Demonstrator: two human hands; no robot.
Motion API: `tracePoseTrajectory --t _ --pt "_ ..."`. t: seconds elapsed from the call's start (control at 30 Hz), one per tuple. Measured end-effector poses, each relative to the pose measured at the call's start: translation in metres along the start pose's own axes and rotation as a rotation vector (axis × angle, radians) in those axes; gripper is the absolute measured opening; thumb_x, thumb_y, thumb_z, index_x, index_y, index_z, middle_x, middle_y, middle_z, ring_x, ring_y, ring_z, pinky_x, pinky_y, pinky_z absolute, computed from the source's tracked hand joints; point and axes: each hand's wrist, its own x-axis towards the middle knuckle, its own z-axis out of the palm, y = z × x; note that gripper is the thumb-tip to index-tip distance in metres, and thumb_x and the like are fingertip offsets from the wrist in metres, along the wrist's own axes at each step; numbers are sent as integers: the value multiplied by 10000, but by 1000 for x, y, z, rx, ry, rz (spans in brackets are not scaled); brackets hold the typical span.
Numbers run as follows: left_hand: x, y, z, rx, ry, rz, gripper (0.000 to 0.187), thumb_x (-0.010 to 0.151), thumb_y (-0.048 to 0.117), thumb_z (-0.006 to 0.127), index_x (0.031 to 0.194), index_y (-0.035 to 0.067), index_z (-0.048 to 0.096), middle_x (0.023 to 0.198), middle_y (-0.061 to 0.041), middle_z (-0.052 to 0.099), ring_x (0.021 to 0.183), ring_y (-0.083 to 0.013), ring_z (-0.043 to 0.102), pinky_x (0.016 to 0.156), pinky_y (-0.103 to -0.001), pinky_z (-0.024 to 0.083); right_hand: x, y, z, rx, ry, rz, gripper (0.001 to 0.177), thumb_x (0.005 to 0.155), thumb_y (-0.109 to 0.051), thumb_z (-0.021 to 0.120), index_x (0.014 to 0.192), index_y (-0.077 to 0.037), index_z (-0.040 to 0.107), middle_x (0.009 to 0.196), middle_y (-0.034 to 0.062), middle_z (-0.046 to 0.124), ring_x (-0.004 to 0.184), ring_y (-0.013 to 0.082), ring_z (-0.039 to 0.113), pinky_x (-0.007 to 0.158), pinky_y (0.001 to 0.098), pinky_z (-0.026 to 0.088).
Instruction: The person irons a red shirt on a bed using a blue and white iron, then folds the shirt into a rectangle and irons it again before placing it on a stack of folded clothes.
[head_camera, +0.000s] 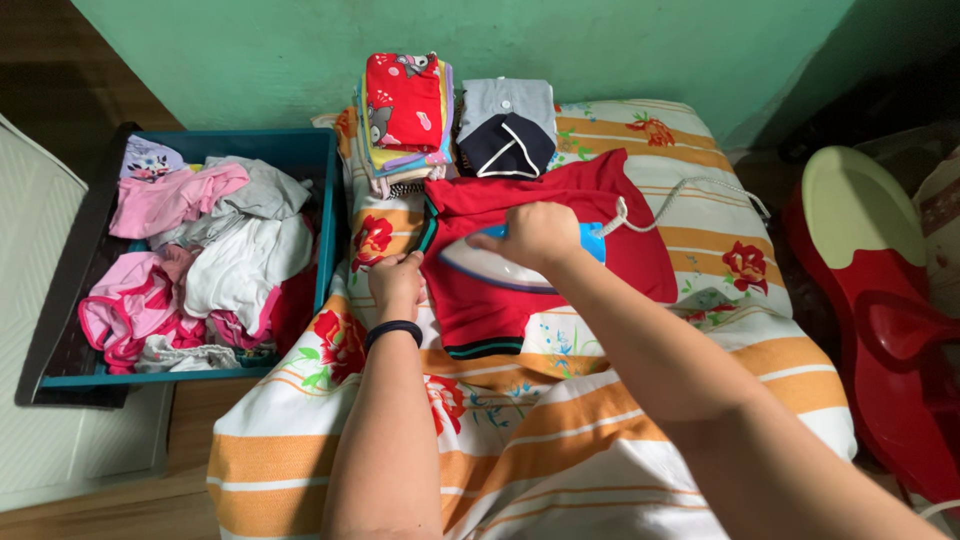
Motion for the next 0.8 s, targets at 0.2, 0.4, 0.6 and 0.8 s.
tracePoseTrajectory --t 0.2,0.4,0.6,0.8 --pt "3 3 2 23 5 -31 287 905 159 727 1144 10 672 593 -55 547 407 -124 434 380 -293 346 -11 -2 3 -37 -63 -227 798 730 -913 541 735 -146 762 728 120 733 715 323 733 632 459 571" --pt "-25 18 -1 200 -2 52 325 933 293 717 866 -23 680 541 -86 539 386 -176 476 375 -325 396 -16 4 -5 1 -126 -202 800 698 -917 546 730 -151 774 729 118 734 725 320 732 642 459 571" --pt "-51 18 -4 543 -96 149 371 901 335 737 797 -19 692 553 -84 602 413 -191 542 415 -331 451 -22 48 -6 -71 -169 50 856 743 -934 531 804 -119 788 802 137 749 785 338 748 698 448 588" --pt "-38 5 -6 502 -112 89 327 914 323 700 912 -4 699 649 -94 631 478 -183 569 426 -321 472 -35 148 8 -52 -162 222 859 765 -915 518 933 -120 798 967 135 769 964 342 733 813 461 570"
